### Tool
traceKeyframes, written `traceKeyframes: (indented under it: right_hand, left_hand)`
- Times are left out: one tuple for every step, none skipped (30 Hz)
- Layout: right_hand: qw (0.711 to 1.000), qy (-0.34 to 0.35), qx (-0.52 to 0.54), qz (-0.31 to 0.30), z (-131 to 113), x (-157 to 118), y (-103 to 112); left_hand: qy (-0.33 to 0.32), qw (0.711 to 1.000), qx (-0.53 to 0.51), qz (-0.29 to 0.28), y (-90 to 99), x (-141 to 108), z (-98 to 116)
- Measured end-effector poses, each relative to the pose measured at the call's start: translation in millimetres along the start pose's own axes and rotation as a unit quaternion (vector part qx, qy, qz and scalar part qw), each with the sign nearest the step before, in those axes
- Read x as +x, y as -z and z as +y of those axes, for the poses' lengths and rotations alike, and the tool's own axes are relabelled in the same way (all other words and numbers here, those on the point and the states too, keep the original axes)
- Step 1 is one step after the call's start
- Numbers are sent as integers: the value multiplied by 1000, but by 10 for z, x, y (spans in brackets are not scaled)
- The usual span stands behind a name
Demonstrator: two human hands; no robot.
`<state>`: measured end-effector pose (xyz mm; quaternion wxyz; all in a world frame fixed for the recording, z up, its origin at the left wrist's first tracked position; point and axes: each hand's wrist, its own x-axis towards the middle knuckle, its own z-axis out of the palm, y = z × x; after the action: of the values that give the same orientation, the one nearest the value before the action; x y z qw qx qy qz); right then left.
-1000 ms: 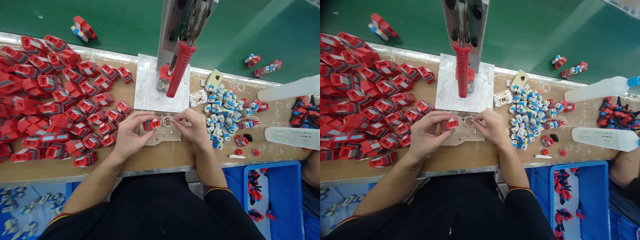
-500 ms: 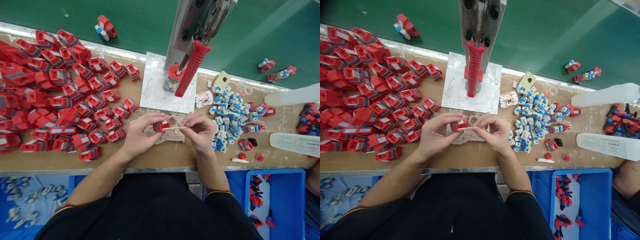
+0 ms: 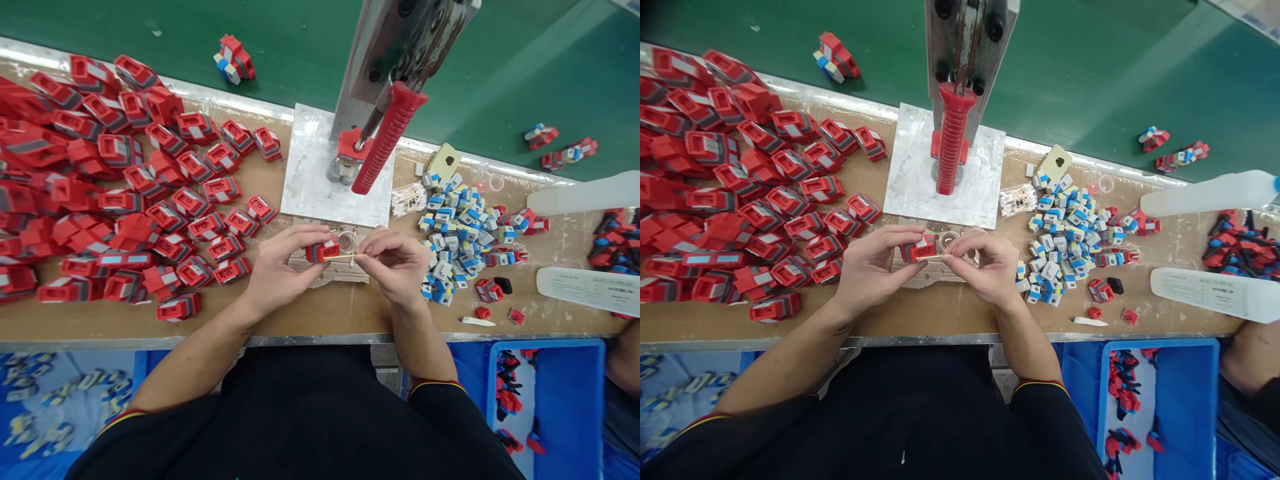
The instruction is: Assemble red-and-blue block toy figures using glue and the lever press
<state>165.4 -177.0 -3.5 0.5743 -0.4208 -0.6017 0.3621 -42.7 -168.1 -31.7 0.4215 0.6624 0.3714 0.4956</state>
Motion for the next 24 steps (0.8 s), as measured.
traceKeyframes:
  right_hand:
    - [1000, -2, -6, 2, 3, -2, 8]
    - [1000, -5, -14, 4, 6, -3, 16]
    - [1000, -6, -21, 5, 10, -5, 25]
    - [1000, -5, -25, 6, 13, -6, 34]
    - [1000, -1, -25, 6, 15, -6, 43]
    - [1000, 7, -22, 6, 17, -6, 52]
    - [1000, 17, -18, 5, 17, -4, 62]
    - [1000, 27, -14, 3, 16, -1, 72]
    - [999, 34, -11, 2, 15, 2, 83]
    - [999, 37, -11, 0, 14, 6, 94]
    - [999, 38, -14, -1, 12, 9, 104]
    - [999, 38, -19, -3, 11, 12, 113]
    - [999, 38, -24, -3, 10, 13, 119]
    - [999, 38, -29, -3, 10, 13, 120]
    - [999, 40, -35, -2, 11, 11, 117]
    - [998, 42, -42, -2, 12, 9, 111]
    - [998, 44, -49, -2, 13, 6, 104]
    - [998, 45, -54, -4, 13, 5, 100]
    - [997, 45, -57, -6, 12, 6, 103]
    - [997, 45, -57, -5, 9, 10, 118]
    - [997, 47, -54, 2, 3, 17, 148]
    - [997, 52, -50, 16, -3, 28, 191]
    - [996, 62, -48, 33, -11, 40, 247]
    - [995, 75, -51, 45, -18, 53, 309]
  left_hand:
    - [2, 1000, 1, 1, 1, 0, 0]
    - [5, 1000, 3, 2, 3, 1, 1]
    - [8, 1000, 6, 4, 4, 2, 3]
    - [10, 1000, 9, 5, 5, 5, 5]
    - [10, 1000, 14, 7, 6, 8, 8]
    - [7, 1000, 19, 8, 7, 11, 10]
    - [3, 1000, 23, 10, 7, 15, 13]
    - [-4, 1000, 27, 12, 9, 18, 15]
    - [-11, 999, 30, 13, 10, 21, 16]
    - [-17, 999, 31, 13, 12, 23, 18]
    - [-22, 999, 33, 14, 14, 25, 20]
    - [-25, 999, 35, 15, 16, 26, 21]
    - [-26, 999, 37, 15, 19, 27, 23]
    - [-26, 999, 40, 16, 22, 27, 25]
    - [-26, 999, 42, 18, 25, 28, 28]
    - [-27, 999, 44, 18, 28, 28, 30]
    - [-29, 998, 45, 18, 31, 29, 33]
    - [-30, 998, 47, 18, 33, 30, 35]
    - [-31, 998, 48, 18, 36, 31, 38]
    - [-31, 998, 49, 17, 37, 32, 39]
    - [-30, 998, 49, 16, 39, 32, 39]
    - [-28, 998, 45, 17, 39, 33, 37]
    - [-25, 999, 38, 19, 39, 32, 33]
    - [-23, 999, 28, 20, 40, 32, 27]
